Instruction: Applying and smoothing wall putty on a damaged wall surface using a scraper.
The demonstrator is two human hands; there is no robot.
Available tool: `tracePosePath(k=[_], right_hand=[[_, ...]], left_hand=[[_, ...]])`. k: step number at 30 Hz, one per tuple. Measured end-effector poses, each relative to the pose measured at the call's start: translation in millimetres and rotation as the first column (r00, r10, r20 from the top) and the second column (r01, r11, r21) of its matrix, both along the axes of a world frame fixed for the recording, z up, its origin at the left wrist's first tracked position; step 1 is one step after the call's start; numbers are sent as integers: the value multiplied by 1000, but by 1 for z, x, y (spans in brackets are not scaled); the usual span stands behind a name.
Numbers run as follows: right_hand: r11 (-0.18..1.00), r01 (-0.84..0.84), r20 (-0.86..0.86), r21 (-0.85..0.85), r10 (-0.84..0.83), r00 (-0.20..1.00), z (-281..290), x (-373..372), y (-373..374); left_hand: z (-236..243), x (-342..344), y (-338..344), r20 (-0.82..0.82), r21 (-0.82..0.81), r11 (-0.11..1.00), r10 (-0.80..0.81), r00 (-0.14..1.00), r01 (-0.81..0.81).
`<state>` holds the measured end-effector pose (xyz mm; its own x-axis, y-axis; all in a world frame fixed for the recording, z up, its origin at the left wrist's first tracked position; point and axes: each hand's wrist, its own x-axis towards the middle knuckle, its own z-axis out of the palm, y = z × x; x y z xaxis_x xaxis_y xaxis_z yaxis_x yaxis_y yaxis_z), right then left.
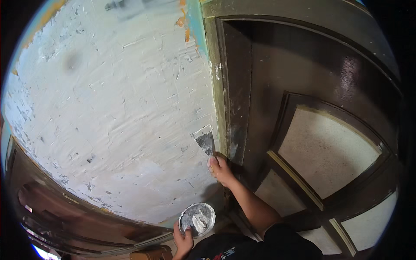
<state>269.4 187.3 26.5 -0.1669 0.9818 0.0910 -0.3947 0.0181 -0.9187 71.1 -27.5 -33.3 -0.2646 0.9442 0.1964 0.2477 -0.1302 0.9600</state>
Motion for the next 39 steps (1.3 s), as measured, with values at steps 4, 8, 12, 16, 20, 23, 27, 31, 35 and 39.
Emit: tracePosePath(k=[4,8,12,16,20,23,27,31,35,39], right_hand=[[997,71,-29,30,-70,997,-43,-2,-7],[979,101,-61,177,-91,994,-59,-2,-20],[978,80,-145,193,-52,988,-5,8,-16],[986,107,-103,128,-94,990,28,10,-1],[986,120,91,116,-131,987,17,12,10],[996,71,118,49,-77,990,4,14,10],[997,80,174,2,-80,982,-25,14,10],[997,57,190,-51,-46,981,-56,13,-11],[993,86,91,75,-93,992,-46,11,-20],[951,75,42,301,-92,995,6,0,2]], left_hand=[[-4,3,-4,-3,16,1000,-8,1000,8],[-9,-2,-8,15,40,999,-6,1000,5],[1,-1,-14,31,1,1000,-2,1000,2],[12,5,-13,75,6,1000,12,997,-12],[7,4,-11,102,-4,1000,-16,995,16],[16,7,-11,37,-5,1000,3,999,-3],[5,7,-7,-15,41,998,48,999,-48],[-4,7,-7,54,-10,999,47,997,-46],[-11,3,-5,-6,8,1000,4,1000,-4],[-1,10,-7,20,27,998,50,999,-50]])
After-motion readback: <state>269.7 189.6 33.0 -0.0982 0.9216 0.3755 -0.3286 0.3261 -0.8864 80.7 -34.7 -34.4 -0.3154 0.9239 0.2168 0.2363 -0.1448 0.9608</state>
